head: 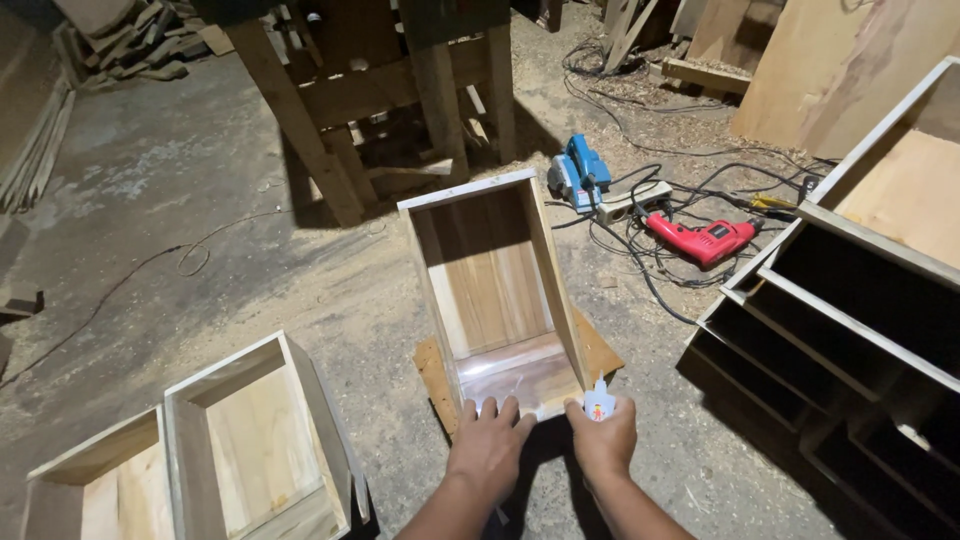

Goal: Applying glue to the joints of wooden drawers and inspecting them in a workshop environment.

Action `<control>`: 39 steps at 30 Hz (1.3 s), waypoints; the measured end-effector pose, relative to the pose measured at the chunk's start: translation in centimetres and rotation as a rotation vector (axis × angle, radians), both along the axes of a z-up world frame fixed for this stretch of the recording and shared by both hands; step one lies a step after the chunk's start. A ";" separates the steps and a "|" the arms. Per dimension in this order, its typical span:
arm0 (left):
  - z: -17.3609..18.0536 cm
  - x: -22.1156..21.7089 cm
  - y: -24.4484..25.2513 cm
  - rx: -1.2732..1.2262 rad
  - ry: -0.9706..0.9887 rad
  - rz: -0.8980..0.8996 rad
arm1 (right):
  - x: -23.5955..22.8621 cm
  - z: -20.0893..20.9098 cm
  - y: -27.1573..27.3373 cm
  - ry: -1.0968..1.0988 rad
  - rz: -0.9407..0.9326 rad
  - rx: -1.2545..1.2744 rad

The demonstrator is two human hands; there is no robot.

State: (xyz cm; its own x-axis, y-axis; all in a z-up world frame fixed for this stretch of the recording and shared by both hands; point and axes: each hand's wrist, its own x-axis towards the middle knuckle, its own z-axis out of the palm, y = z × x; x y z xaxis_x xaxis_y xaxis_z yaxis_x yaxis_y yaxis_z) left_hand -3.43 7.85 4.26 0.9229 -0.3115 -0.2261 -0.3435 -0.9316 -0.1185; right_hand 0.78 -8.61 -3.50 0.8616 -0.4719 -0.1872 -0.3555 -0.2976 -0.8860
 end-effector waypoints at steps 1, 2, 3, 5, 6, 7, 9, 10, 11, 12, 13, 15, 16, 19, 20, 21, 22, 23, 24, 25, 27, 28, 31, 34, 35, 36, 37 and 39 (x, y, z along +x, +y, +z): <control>-0.3 0.0 -0.1 -0.002 0.000 0.001 | 0.0 -0.2 0.0 0.000 0.001 -0.002; -0.6 0.1 0.0 -0.010 -0.032 -0.005 | 0.1 -0.4 0.1 0.034 0.007 -0.032; -0.9 0.2 0.0 -0.019 -0.065 -0.010 | 0.2 -0.6 0.1 0.067 0.012 -0.063; -0.8 0.3 -0.1 -0.027 -0.064 -0.002 | 0.0 -0.4 0.4 0.058 0.017 -0.039; -0.9 0.3 -0.3 -0.036 -0.061 0.005 | -0.2 -0.4 0.5 0.051 0.020 -0.018; -0.7 0.2 -0.3 -0.036 -0.059 0.003 | -0.3 -0.3 0.6 0.053 0.018 -0.017; -0.3 0.3 -0.5 -0.028 -0.018 0.017 | -0.3 0.0 0.6 0.044 0.020 -0.014; 0.3 0.3 -0.5 -0.028 -0.018 0.016 | -0.4 0.8 0.7 0.044 0.020 -0.014; 0.9 0.3 -0.6 0.027 0.034 0.010 | -0.5 1.7 0.7 0.092 0.028 -0.016; 1.5 0.3 -0.5 0.082 0.086 0.004 | -0.7 2.6 0.8 0.140 0.038 -0.018; 1.7 0.3 -0.4 0.083 0.086 0.004 | -0.6 2.4 0.8 0.140 0.039 -0.017; 2.1 0.3 -0.3 0.091 0.129 -0.014 | -0.5 2.1 0.6 0.116 0.019 -0.011; 1.5 0.4 -0.2 0.091 0.131 -0.017 | -0.5 1.9 0.5 0.119 0.016 -0.010; 0.2 0.5 0.0 0.055 0.051 -0.018 | -0.4 1.8 0.3 0.085 0.000 -0.012; 0.0 0.5 0.1 0.047 0.035 -0.028 | -0.4 2.0 0.3 0.084 0.001 -0.003; -0.2 0.5 0.2 0.040 0.019 -0.037 | -0.4 2.2 0.2 0.082 0.003 0.005; -0.1 0.6 0.2 0.041 0.019 -0.038 | -0.3 2.0 0.1 0.082 0.002 0.006; 0.0 0.6 0.1 0.059 0.034 -0.039 | -0.3 1.9 0.0 0.084 0.002 0.009; 0.0 0.6 0.1 0.077 0.051 -0.037 | -0.2 1.7 0.0 0.087 0.005 0.012; 0.1 0.6 0.0 0.078 0.052 -0.036 | -0.2 1.9 0.1 0.087 0.006 0.012; 0.2 0.6 -0.4 0.098 0.040 -0.032 | -0.4 2.4 0.3 0.095 -0.002 0.047; -0.2 0.7 -0.4 0.099 0.041 -0.033 | -0.3 1.9 0.3 0.096 -0.003 0.047; -0.9 0.7 -0.6 0.022 -0.012 -0.009 | -0.3 1.2 0.5 0.083 -0.003 -0.007; -0.5 0.8 -1.2 0.030 0.034 0.007 | -0.2 1.6 0.5 0.104 0.006 -0.005; -0.7 0.8 -1.3 0.007 0.055 0.024 | -0.1 1.3 0.4 0.102 0.012 -0.025; -0.9 0.7 -1.5 -0.015 0.077 0.042 | -0.2 0.9 0.4 0.101 0.019 -0.045; -1.1 0.5 -1.3 -0.016 0.079 0.042 | -0.1 0.4 0.2 0.103 0.019 -0.046; -1.4 0.5 -1.0 0.023 0.032 -0.014 | 0.2 -0.6 0.0 0.057 0.004 -0.064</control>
